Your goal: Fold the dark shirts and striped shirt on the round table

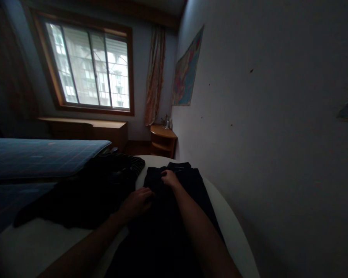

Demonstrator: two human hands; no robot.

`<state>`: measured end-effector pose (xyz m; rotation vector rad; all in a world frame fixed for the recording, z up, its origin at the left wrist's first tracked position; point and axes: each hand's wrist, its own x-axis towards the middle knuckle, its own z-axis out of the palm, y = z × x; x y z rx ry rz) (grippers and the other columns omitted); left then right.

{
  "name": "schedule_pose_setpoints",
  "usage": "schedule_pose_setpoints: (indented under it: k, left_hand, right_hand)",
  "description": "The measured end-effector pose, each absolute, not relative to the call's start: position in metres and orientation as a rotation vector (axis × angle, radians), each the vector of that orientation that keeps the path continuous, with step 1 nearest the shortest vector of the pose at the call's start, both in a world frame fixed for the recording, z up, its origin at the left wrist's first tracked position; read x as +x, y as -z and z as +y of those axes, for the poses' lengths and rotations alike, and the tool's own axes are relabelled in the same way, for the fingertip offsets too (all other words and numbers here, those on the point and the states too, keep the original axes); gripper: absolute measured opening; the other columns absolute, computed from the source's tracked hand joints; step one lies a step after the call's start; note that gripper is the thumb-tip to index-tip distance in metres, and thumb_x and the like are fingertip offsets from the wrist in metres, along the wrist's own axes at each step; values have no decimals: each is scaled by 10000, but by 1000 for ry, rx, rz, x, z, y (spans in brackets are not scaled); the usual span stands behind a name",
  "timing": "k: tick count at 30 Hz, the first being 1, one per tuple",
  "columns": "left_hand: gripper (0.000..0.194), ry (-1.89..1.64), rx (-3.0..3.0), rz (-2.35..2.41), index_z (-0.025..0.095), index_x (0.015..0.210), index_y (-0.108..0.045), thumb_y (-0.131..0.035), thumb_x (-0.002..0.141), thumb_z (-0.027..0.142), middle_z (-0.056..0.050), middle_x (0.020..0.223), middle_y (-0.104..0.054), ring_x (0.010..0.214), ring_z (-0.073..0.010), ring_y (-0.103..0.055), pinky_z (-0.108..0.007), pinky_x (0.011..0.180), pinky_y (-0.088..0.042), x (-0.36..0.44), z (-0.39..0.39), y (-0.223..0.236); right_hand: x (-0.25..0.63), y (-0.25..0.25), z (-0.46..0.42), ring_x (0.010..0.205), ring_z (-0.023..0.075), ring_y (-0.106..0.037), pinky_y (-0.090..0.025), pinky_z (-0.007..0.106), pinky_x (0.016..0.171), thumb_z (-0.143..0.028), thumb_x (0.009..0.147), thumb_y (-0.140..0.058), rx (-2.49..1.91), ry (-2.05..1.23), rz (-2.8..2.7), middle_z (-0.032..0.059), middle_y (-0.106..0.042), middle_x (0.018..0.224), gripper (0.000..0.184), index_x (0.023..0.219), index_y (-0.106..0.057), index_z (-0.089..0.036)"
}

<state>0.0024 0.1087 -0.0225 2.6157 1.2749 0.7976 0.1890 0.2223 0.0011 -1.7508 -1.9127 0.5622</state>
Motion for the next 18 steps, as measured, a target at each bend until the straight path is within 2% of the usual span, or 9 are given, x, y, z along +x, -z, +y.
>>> schedule_pose_setpoints:
  k: [3, 5, 8, 12, 15, 18]
  left_hand:
    - [140, -859, 2584, 1263, 236, 992, -670, -622, 863, 212, -21, 966, -691, 899, -194, -648, -286, 796, -498, 4, 108, 23]
    - [120, -988, 2514, 1349, 223, 984, -663, -576, 912, 261, -32, 965, -689, 908, -202, -644, -305, 826, -498, 4, 110, 23]
    - [182, -1156, 2364, 1563, 185, 1015, -640, -481, 930, 154, -77, 1035, -669, 998, -227, -621, -356, 921, -479, 3, 116, 26]
    - [304, -1144, 2256, 1696, 130, 1125, -596, -485, 857, 39, -144, 1159, -631, 1084, -254, -607, -392, 970, -467, -2, 124, 33]
    - [336, -1091, 2180, 1762, 126, 1186, -570, -500, 866, 51, -161, 1194, -629, 1099, -250, -623, -377, 958, -476, -4, 126, 35]
    - [323, -1011, 2108, 1808, 119, 1238, -539, -507, 916, 117, -151, 1101, -679, 1013, -237, -669, -344, 891, -496, -3, 127, 34]
  right_hand:
    - [185, 2, 220, 978, 179, -691, -501, 240, 835, -151, 786, -635, -1767, -506, -1987, 35, -748, 1042, 331, 1102, -710, -214]
    - [178, 3, 220, 1013, 186, -680, -490, 256, 865, -186, 802, -633, -1779, -453, -2022, 39, -741, 1071, 324, 1117, -699, -221]
    - [165, 2, 220, 1078, 214, -658, -477, 306, 904, -257, 846, -604, -1810, -373, -2042, 55, -722, 1141, 308, 1144, -677, -232]
    - [150, 2, 223, 1154, 236, -624, -454, 354, 947, -269, 876, -567, -1858, -312, -2040, 63, -696, 1217, 312, 1176, -653, -252]
    - [144, 5, 228, 1164, 223, -618, -443, 356, 953, -227, 890, -521, -1888, -281, -2025, 55, -688, 1236, 328, 1193, -640, -269]
    - [137, 8, 233, 1146, 235, -625, -449, 363, 928, -286, 896, -520, -1929, -257, -2004, 71, -694, 1221, 303, 1161, -662, -254]
